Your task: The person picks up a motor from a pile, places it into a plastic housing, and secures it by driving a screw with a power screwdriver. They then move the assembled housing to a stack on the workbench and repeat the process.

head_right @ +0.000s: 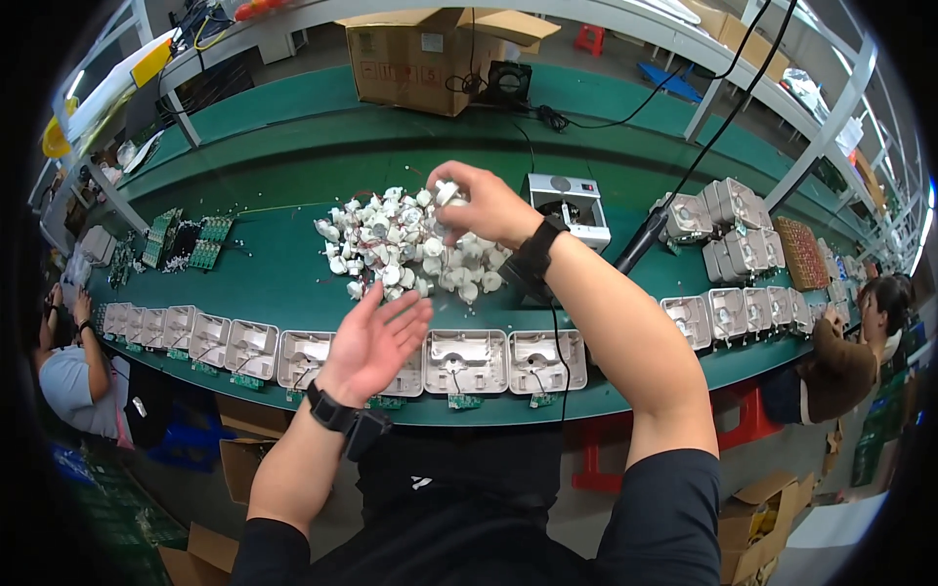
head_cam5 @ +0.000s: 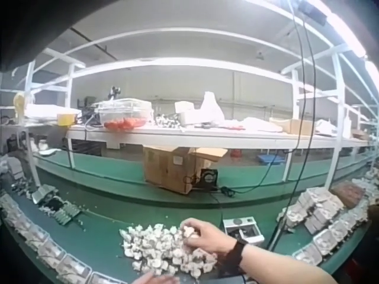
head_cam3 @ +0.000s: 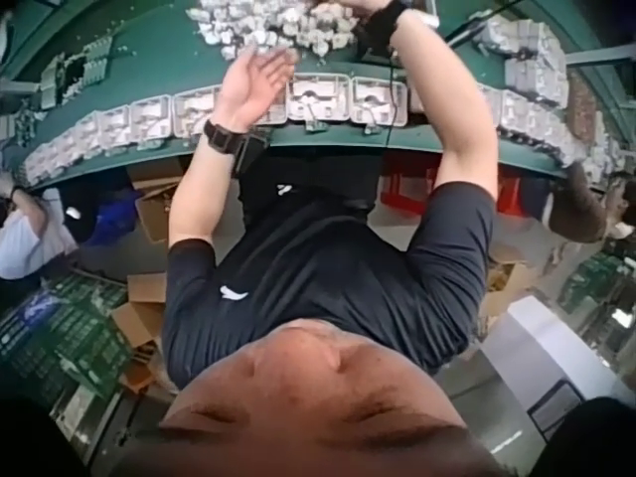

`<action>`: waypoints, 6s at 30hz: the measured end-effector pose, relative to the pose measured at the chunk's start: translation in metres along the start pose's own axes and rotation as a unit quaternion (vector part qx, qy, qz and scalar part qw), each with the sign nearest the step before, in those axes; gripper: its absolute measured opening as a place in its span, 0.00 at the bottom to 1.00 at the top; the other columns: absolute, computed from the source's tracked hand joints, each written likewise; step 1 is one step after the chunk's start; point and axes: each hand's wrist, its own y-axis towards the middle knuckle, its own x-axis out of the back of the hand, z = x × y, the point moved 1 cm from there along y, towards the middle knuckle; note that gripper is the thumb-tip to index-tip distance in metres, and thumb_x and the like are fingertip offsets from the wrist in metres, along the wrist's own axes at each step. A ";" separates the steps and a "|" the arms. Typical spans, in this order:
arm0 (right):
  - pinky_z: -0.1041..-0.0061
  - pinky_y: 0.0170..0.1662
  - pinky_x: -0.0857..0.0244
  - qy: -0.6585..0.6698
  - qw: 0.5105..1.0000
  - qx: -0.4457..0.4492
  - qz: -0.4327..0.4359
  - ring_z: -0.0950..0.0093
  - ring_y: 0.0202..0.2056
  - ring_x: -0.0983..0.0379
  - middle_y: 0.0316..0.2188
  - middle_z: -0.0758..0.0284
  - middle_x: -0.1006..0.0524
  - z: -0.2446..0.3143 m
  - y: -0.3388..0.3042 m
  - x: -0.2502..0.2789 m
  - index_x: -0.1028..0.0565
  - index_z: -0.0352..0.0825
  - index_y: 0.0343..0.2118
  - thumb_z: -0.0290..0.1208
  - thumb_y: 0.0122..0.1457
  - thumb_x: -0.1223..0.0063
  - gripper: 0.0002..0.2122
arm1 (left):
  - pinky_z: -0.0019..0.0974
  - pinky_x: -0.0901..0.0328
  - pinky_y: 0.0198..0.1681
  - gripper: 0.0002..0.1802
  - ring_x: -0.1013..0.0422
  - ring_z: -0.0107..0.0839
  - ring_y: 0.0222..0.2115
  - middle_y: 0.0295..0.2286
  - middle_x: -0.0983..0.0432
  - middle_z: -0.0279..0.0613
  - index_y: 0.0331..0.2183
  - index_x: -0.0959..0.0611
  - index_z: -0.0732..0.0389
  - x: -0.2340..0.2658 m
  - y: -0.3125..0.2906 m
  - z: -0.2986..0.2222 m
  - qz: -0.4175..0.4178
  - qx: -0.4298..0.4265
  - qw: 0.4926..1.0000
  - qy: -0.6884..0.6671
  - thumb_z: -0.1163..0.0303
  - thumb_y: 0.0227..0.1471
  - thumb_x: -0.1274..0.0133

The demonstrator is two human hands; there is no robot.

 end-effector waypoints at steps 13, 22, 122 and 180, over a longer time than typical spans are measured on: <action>0.67 0.37 0.23 -0.092 0.995 -0.033 0.015 0.72 0.36 0.21 0.37 0.62 0.21 0.063 -0.027 -0.016 0.25 0.33 0.48 0.27 0.59 0.40 0.14 | 0.42 0.24 0.47 0.22 0.28 0.46 0.47 0.48 0.30 0.51 0.52 0.26 0.63 -0.012 0.033 -0.001 0.050 0.014 0.968 -0.244 0.56 0.65 0.53; 0.59 0.38 0.26 -0.578 0.808 0.083 0.085 0.56 0.35 0.21 0.33 0.56 0.20 -0.067 -0.027 -0.026 0.20 0.35 0.33 0.35 0.52 0.38 0.10 | 0.40 0.23 0.41 0.15 0.26 0.39 0.41 0.42 0.27 0.47 0.47 0.22 0.61 0.028 -0.026 -0.026 0.148 -0.008 0.945 -0.292 0.67 0.60 0.49; 0.71 0.39 0.29 -0.491 0.867 0.066 -0.056 0.67 0.41 0.26 0.39 0.65 0.25 -0.074 -0.220 -0.056 0.24 0.36 0.36 0.22 0.47 0.44 0.12 | 0.50 0.34 0.61 0.23 0.31 0.45 0.56 0.48 0.33 0.41 0.58 0.32 0.62 0.010 -0.048 0.089 0.069 0.181 0.981 -0.018 0.81 0.62 0.52; 0.67 0.35 0.30 -0.453 0.886 0.096 -0.039 0.66 0.34 0.27 0.35 0.65 0.26 -0.046 -0.140 -0.133 0.25 0.34 0.37 0.27 0.53 0.37 0.10 | 0.29 0.28 0.35 0.19 0.26 0.27 0.39 0.50 0.24 0.47 0.52 0.25 0.63 0.061 -0.094 0.037 -0.053 -0.075 0.974 0.205 0.80 0.58 0.46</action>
